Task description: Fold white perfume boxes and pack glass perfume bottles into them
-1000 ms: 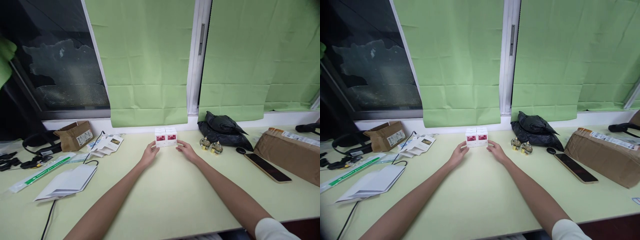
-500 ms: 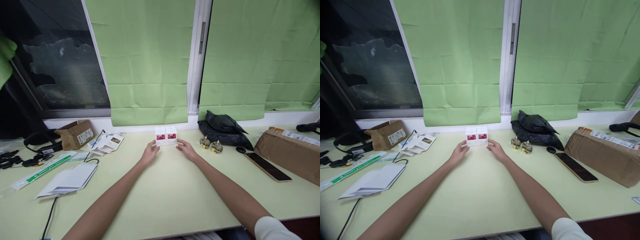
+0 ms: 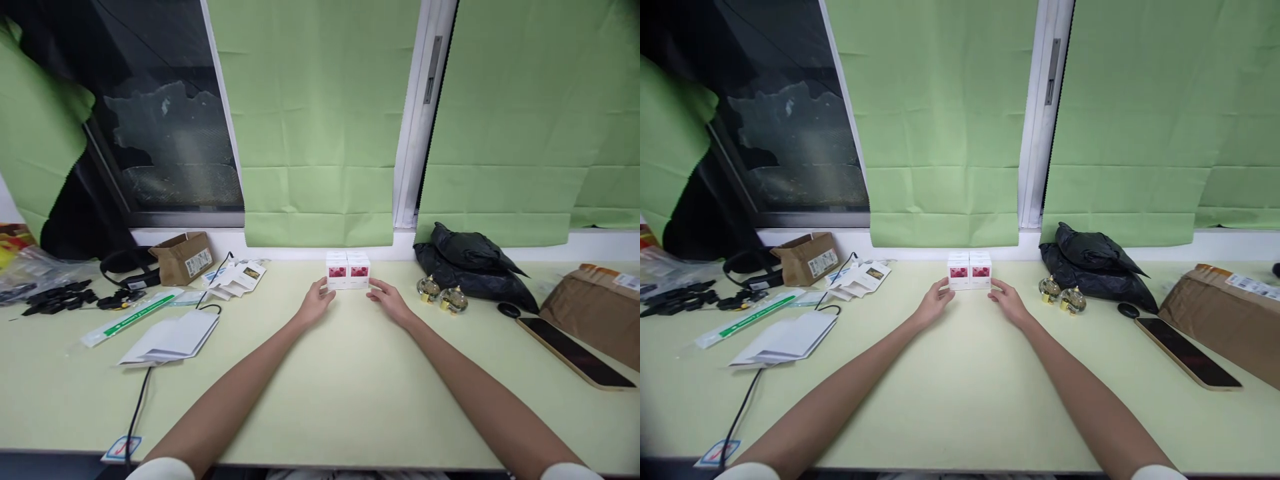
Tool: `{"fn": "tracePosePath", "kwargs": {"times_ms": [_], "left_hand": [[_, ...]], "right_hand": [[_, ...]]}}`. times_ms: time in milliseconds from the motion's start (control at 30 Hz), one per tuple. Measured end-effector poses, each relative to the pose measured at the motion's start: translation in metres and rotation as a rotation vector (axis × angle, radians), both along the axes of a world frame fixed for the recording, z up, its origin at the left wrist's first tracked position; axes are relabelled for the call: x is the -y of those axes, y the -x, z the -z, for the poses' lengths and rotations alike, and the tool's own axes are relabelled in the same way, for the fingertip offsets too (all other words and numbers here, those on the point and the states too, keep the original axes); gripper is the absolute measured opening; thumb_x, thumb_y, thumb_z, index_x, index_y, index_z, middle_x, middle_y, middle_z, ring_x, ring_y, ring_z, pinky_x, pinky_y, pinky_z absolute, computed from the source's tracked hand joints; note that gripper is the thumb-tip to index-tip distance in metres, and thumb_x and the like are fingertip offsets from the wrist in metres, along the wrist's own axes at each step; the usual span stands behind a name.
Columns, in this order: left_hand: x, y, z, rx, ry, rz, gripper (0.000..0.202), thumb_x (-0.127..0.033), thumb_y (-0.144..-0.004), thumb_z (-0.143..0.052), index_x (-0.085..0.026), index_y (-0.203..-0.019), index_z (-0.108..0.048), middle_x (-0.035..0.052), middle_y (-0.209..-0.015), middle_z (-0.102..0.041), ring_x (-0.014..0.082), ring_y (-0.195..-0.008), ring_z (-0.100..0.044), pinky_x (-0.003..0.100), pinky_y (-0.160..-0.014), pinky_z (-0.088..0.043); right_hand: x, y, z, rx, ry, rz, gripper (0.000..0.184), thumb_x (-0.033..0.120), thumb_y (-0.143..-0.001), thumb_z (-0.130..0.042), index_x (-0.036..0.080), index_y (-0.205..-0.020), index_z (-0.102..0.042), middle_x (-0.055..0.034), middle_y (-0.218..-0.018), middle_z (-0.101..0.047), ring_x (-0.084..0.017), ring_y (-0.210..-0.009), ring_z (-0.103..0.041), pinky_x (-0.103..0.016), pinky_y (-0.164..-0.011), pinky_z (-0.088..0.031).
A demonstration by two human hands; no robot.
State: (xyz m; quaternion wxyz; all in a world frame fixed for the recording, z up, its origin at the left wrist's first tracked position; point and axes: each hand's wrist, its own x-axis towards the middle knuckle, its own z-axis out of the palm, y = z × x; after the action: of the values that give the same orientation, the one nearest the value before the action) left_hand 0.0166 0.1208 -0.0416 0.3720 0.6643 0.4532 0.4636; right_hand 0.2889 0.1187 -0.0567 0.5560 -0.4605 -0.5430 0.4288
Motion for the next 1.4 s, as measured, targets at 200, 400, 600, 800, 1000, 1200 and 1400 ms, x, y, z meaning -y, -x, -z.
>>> {"fn": "tracePosePath", "kwargs": {"times_ms": [200, 400, 600, 800, 1000, 1200, 1400], "left_hand": [[-0.0023, 0.0011, 0.0022, -0.019, -0.007, 0.009, 0.063, -0.04, -0.094, -0.069, -0.021, -0.151, -0.047, 0.016, -0.159, -0.045, 0.031, -0.137, -0.056, 0.046, -0.114, -0.049], [-0.0056, 0.0022, 0.0047, -0.021, -0.011, 0.001, 0.061, -0.039, -0.096, -0.068, -0.022, -0.15, -0.047, 0.0157, -0.158, -0.045, 0.0309, -0.137, -0.056, 0.046, -0.114, -0.049], [-0.0075, 0.0039, 0.0069, -0.037, -0.025, 0.01, 0.062, -0.042, -0.096, -0.068, -0.024, -0.151, -0.046, 0.0148, -0.16, -0.044, 0.0306, -0.137, -0.057, 0.047, -0.115, -0.048], [-0.0055, 0.0026, 0.0047, -0.043, -0.022, 0.0, 0.061, -0.039, -0.096, -0.067, -0.022, -0.151, -0.046, 0.0155, -0.159, -0.044, 0.0303, -0.135, -0.058, 0.047, -0.114, -0.049], [-0.0043, 0.0015, 0.0036, -0.042, -0.024, 0.0, 0.06, -0.037, -0.096, -0.067, -0.022, -0.151, -0.047, 0.0158, -0.158, -0.044, 0.0308, -0.135, -0.057, 0.047, -0.114, -0.049], [-0.0032, 0.0026, 0.0033, -0.046, -0.036, 0.0, 0.062, -0.041, -0.095, -0.069, -0.023, -0.15, -0.048, 0.0155, -0.158, -0.045, 0.0316, -0.135, -0.058, 0.048, -0.113, -0.05], [-0.0032, 0.0023, 0.0031, -0.057, -0.04, 0.004, 0.063, -0.041, -0.095, -0.067, -0.023, -0.152, -0.046, 0.0157, -0.158, -0.044, 0.0311, -0.135, -0.058, 0.047, -0.113, -0.05]], "right_hand": [[0.0007, -0.0001, -0.0008, 0.003, 0.01, 0.008, 0.041, 0.019, -0.088, -0.067, 0.019, -0.128, -0.071, -0.0096, -0.135, -0.071, -0.019, -0.095, -0.076, -0.041, -0.099, -0.06], [0.0007, 0.0016, -0.0012, -0.007, 0.01, 0.012, 0.038, 0.017, -0.088, -0.066, 0.02, -0.126, -0.073, -0.0093, -0.135, -0.071, -0.019, -0.091, -0.077, -0.039, -0.097, -0.062], [0.0002, 0.0006, -0.0001, -0.011, 0.001, 0.004, 0.039, 0.018, -0.088, -0.067, 0.021, -0.127, -0.073, -0.0085, -0.135, -0.071, -0.019, -0.093, -0.077, -0.04, -0.099, -0.061], [-0.0007, 0.0002, 0.0013, -0.008, -0.005, -0.002, 0.039, 0.019, -0.088, -0.068, 0.021, -0.127, -0.072, -0.0086, -0.137, -0.07, -0.019, -0.093, -0.077, -0.04, -0.1, -0.061], [-0.002, -0.0005, 0.003, -0.004, -0.006, -0.005, 0.041, 0.02, -0.088, -0.068, 0.02, -0.128, -0.071, -0.0089, -0.131, -0.073, -0.019, -0.095, -0.077, -0.041, -0.102, -0.06], [-0.0013, -0.0007, 0.0025, -0.004, -0.01, -0.005, 0.04, 0.02, -0.088, -0.067, 0.021, -0.128, -0.072, -0.0086, -0.137, -0.07, -0.019, -0.094, -0.077, -0.041, -0.101, -0.06], [-0.0009, -0.0004, 0.0015, 0.001, -0.009, -0.001, 0.04, 0.02, -0.088, -0.067, 0.021, -0.128, -0.072, -0.0089, -0.135, -0.071, -0.019, -0.094, -0.077, -0.041, -0.1, -0.061]]}}
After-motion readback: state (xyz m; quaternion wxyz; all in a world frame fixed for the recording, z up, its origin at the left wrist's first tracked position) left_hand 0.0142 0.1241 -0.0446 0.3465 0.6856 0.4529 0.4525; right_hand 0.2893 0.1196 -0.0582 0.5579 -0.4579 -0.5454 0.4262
